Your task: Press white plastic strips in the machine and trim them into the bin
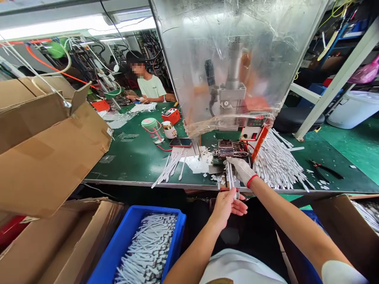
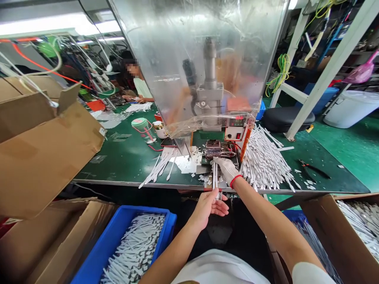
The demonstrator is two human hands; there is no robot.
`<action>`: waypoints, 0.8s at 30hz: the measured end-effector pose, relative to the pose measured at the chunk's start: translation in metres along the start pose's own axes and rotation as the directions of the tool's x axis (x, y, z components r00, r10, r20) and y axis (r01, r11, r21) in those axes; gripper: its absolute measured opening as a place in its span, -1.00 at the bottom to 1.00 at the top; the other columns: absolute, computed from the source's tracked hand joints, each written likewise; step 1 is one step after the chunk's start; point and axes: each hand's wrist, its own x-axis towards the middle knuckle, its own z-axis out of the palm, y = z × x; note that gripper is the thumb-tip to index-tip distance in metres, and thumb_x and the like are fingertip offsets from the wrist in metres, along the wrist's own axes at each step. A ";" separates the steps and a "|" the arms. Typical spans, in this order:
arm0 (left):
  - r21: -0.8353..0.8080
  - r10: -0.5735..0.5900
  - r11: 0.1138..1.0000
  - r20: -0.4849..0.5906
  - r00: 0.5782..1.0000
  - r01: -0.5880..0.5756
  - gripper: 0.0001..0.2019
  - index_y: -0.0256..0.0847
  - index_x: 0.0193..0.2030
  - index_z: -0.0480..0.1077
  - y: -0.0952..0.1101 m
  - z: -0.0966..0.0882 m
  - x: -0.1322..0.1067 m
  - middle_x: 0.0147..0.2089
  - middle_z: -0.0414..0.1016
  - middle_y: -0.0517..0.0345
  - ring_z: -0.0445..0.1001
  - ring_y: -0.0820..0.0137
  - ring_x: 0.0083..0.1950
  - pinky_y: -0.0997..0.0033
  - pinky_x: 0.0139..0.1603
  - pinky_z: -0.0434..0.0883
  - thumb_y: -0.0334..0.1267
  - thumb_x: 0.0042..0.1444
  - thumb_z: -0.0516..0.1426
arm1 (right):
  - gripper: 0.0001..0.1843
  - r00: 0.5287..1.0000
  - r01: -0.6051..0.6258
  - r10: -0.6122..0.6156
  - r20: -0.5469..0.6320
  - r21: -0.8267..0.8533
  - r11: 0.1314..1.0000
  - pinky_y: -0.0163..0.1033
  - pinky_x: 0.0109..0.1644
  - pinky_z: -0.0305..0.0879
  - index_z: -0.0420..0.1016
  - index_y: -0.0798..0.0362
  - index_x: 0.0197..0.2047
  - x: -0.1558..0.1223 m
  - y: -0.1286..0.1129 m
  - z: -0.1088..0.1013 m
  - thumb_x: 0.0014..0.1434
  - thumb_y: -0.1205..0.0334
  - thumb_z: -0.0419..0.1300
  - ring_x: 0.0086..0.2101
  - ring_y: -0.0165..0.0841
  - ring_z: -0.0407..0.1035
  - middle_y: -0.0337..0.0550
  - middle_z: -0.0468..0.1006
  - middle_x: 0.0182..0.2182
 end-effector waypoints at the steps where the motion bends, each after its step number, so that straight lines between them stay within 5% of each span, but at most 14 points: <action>1: 0.002 0.003 1.000 -0.004 1.000 -0.003 -0.32 -0.38 -0.33 0.53 0.000 0.000 0.001 -0.48 0.59 -0.10 0.57 0.28 -0.49 0.39 -0.45 0.45 0.37 -0.03 0.15 | -0.75 1.000 0.002 -0.002 -0.016 0.018 1.000 -0.33 -0.61 0.20 0.52 0.11 -0.31 -0.001 -0.001 0.001 0.14 0.07 0.27 -0.57 -0.40 0.29 -0.11 0.54 -0.43; 7: 0.000 0.055 0.998 -0.010 0.998 -0.055 -0.37 -0.38 -0.34 0.48 -0.002 0.003 -0.003 -0.48 0.58 -0.10 0.58 0.27 -0.46 0.38 -0.40 0.47 0.31 0.03 0.15 | -0.74 0.999 0.016 -0.016 -0.028 -0.001 1.000 -0.34 -0.66 0.07 0.52 0.12 -0.34 -0.012 -0.006 0.005 0.13 0.05 0.26 -0.64 -0.44 0.20 -0.16 0.47 -0.54; 10: 0.042 0.053 0.998 0.078 0.996 -0.057 -0.43 -0.33 -0.31 0.43 -0.013 -0.007 -0.015 -0.50 0.55 -0.02 0.55 0.33 -0.51 0.44 -0.46 0.43 0.27 0.10 0.11 | -0.69 0.998 0.028 -0.029 0.051 0.018 0.999 -0.36 -0.61 0.14 0.52 0.15 -0.35 -0.028 -0.002 -0.001 0.12 0.03 0.27 -0.61 -0.44 0.26 -0.13 0.48 -0.53; 13: 0.161 -0.044 0.987 0.218 0.975 0.009 -0.48 -0.28 -0.29 0.37 -0.029 -0.026 -0.028 -0.57 0.46 0.13 0.40 0.45 -0.66 0.53 -0.62 0.26 0.24 0.15 0.06 | -0.61 0.984 0.016 -0.025 0.174 0.050 0.999 -0.34 -0.48 0.30 0.54 0.18 -0.29 -0.051 0.009 -0.011 0.08 -0.04 0.32 -0.52 -0.40 0.36 -0.07 0.53 -0.44; 16: 0.359 -0.090 0.933 0.221 0.971 0.005 -0.50 -0.22 -0.36 0.32 -0.037 -0.040 -0.040 -0.64 0.33 0.24 0.20 0.52 -0.72 0.53 -0.68 0.10 0.24 0.20 -0.02 | -0.57 0.973 0.027 -0.052 0.224 0.113 0.993 -0.27 -0.37 0.39 0.54 0.16 -0.27 -0.069 0.015 -0.016 0.06 -0.08 0.36 -0.44 -0.35 0.41 -0.06 0.55 -0.38; 20: 0.604 0.104 0.784 0.097 0.990 -0.142 -0.51 -0.14 -0.47 0.29 -0.040 -0.039 -0.067 -0.67 0.20 0.26 0.22 0.44 -0.60 0.44 -0.50 0.22 0.18 0.29 -0.11 | -0.61 0.964 0.264 -0.265 -0.029 0.234 0.936 -0.31 -0.41 0.34 0.47 0.10 -0.39 -0.069 -0.009 -0.034 0.05 -0.08 0.37 -0.49 -0.42 0.33 -0.15 0.49 -0.46; 24: 0.639 0.135 0.748 0.119 0.984 -0.180 -0.47 -0.08 -0.54 0.36 -0.056 -0.054 -0.101 -0.65 0.29 0.17 0.31 0.35 -0.55 0.36 -0.41 0.30 0.21 0.26 -0.09 | -0.56 0.762 0.590 -0.526 -0.378 0.072 0.804 -0.36 -0.44 0.27 0.38 0.06 -0.47 -0.068 -0.049 -0.079 0.16 -0.15 0.25 -0.55 -0.47 0.24 -0.23 0.37 -0.59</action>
